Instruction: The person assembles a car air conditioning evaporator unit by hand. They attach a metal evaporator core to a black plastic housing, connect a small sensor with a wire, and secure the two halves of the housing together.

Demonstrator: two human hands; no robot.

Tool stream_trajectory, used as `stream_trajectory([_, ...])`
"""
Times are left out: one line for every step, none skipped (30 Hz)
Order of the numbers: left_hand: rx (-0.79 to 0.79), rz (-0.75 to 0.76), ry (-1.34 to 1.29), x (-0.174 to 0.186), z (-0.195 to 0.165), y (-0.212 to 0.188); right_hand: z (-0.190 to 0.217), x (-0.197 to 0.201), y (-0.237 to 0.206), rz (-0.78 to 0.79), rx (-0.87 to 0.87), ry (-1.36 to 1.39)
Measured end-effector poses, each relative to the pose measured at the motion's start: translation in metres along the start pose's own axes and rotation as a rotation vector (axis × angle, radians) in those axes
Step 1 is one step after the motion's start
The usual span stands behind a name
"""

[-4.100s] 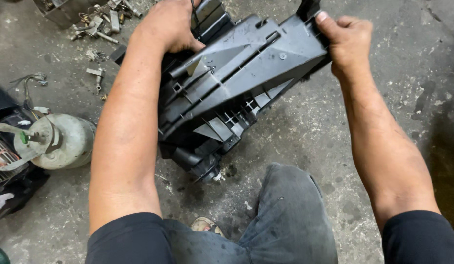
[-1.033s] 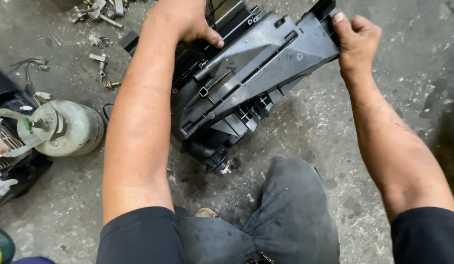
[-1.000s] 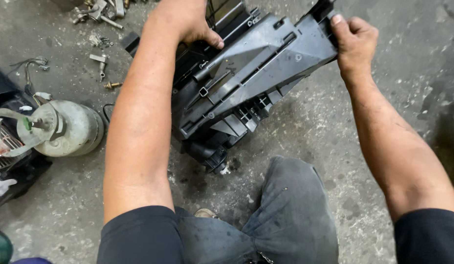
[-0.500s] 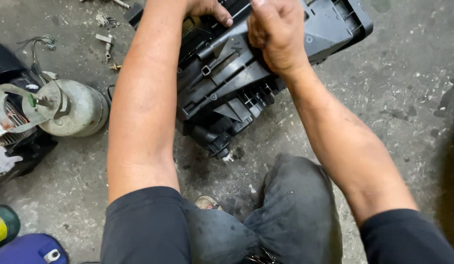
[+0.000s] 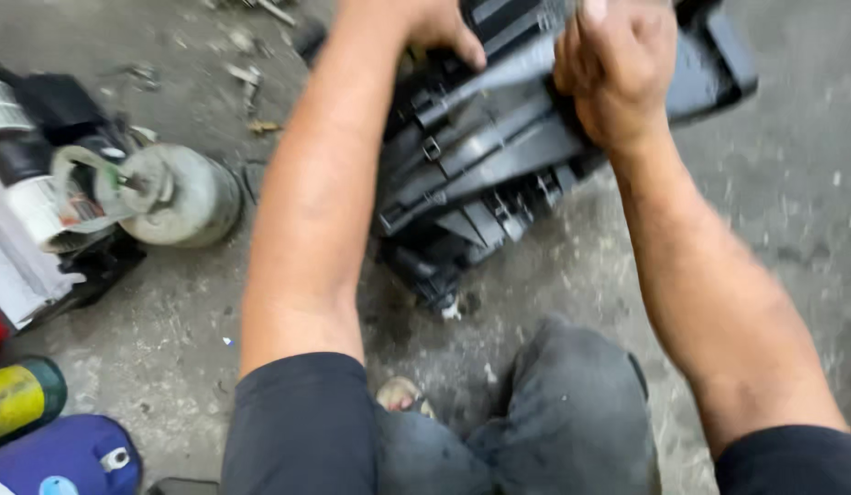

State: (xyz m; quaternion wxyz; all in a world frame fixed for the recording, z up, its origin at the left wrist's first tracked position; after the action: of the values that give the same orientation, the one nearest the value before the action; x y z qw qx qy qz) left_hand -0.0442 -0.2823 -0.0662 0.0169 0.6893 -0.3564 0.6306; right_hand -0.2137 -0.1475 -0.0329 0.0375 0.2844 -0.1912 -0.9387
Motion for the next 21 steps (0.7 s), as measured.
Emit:
stream_trajectory([-0.047, -0.023, 0.031, 0.003, -0.003, 0.003, -0.002, 0.006, 0.000, -0.038, -0.001, -0.069])
stream_trajectory([-0.160, -0.152, 0.097, 0.016, -0.012, 0.005, 0.000, 0.008, 0.001, -0.076, 0.026, -0.164])
stream_trajectory([-0.252, -0.277, 0.140, 0.029, -0.020, 0.005, 0.007, 0.005, 0.002, -0.116, 0.050, -0.259])
stream_trajectory([-0.356, -0.440, 0.169, 0.043, -0.028, 0.000, 0.019, -0.001, 0.003, -0.190, 0.129, -0.478])
stream_trajectory([-0.349, -0.422, 0.161, 0.044, -0.026, 0.002, 0.034, -0.011, 0.003, -0.270, 0.206, -0.691])
stream_trajectory([-0.336, -0.403, 0.152, 0.045, -0.023, 0.003, 0.044, -0.042, 0.006, -0.168, 0.347, -0.930])
stream_trajectory([-0.318, -0.389, 0.142, 0.047, -0.020, 0.003, 0.049, -0.075, 0.006, -0.058, 0.493, -1.165])
stream_trajectory([-0.281, -0.372, 0.107, 0.050, -0.017, 0.001, 0.039, -0.088, 0.014, -0.020, 0.375, -1.349])
stream_trajectory([-0.249, -0.344, 0.069, 0.051, -0.014, -0.002, 0.026, -0.096, 0.018, 0.013, 0.241, -1.530])
stream_trajectory([-0.226, -0.305, 0.027, 0.050, -0.016, -0.007, 0.018, -0.095, 0.016, 0.040, 0.085, -1.711])
stream_trajectory([-0.278, -0.331, 0.056, 0.051, -0.027, -0.017, 0.021, -0.097, 0.011, 0.016, 0.076, -1.677])
stream_trajectory([-0.331, -0.365, 0.084, 0.055, -0.040, -0.029, 0.026, -0.096, 0.002, -0.005, 0.074, -1.646])
stream_trajectory([-0.376, -0.410, 0.113, 0.059, -0.051, -0.043, 0.033, -0.092, -0.008, -0.016, 0.085, -1.613])
stream_trajectory([-0.378, -0.411, 0.068, 0.057, -0.061, -0.056, 0.040, -0.087, -0.021, -0.031, 0.093, -1.603])
stream_trajectory([-0.379, -0.404, 0.015, 0.054, -0.071, -0.069, 0.046, -0.081, -0.035, -0.042, 0.090, -1.593])
stream_trajectory([-0.379, -0.450, -0.014, 0.054, -0.079, -0.083, 0.051, -0.075, -0.048, -0.040, 0.092, -1.590])
stream_trajectory([-0.382, -0.490, -0.047, 0.053, -0.089, -0.097, 0.056, -0.069, -0.061, -0.041, 0.085, -1.590])
stream_trajectory([-0.384, -0.526, -0.080, 0.052, -0.097, -0.109, 0.059, -0.064, -0.072, -0.044, 0.074, -1.589])
stream_trajectory([-0.393, -0.570, -0.112, 0.052, -0.106, -0.120, 0.061, -0.062, -0.080, -0.044, 0.075, -1.586])
stream_trajectory([-0.402, -0.617, -0.139, 0.054, -0.112, -0.130, 0.063, -0.060, -0.087, -0.047, 0.083, -1.582])
stream_trajectory([-0.411, -0.663, -0.163, 0.056, -0.118, -0.138, 0.066, -0.059, -0.092, -0.053, 0.091, -1.575])
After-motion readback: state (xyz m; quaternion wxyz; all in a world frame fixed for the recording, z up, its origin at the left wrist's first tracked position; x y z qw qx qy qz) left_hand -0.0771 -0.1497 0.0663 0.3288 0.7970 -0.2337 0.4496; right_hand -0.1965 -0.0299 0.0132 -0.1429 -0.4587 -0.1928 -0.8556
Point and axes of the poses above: each hand's wrist, its own y-axis towards the middle knuckle, its own x-axis out of the back of the hand, z = x × y, the point moved 9 cm from there along y, towards the middle knuckle, and after that the axes turned 9 degrees about y, right-handed, at the moved point
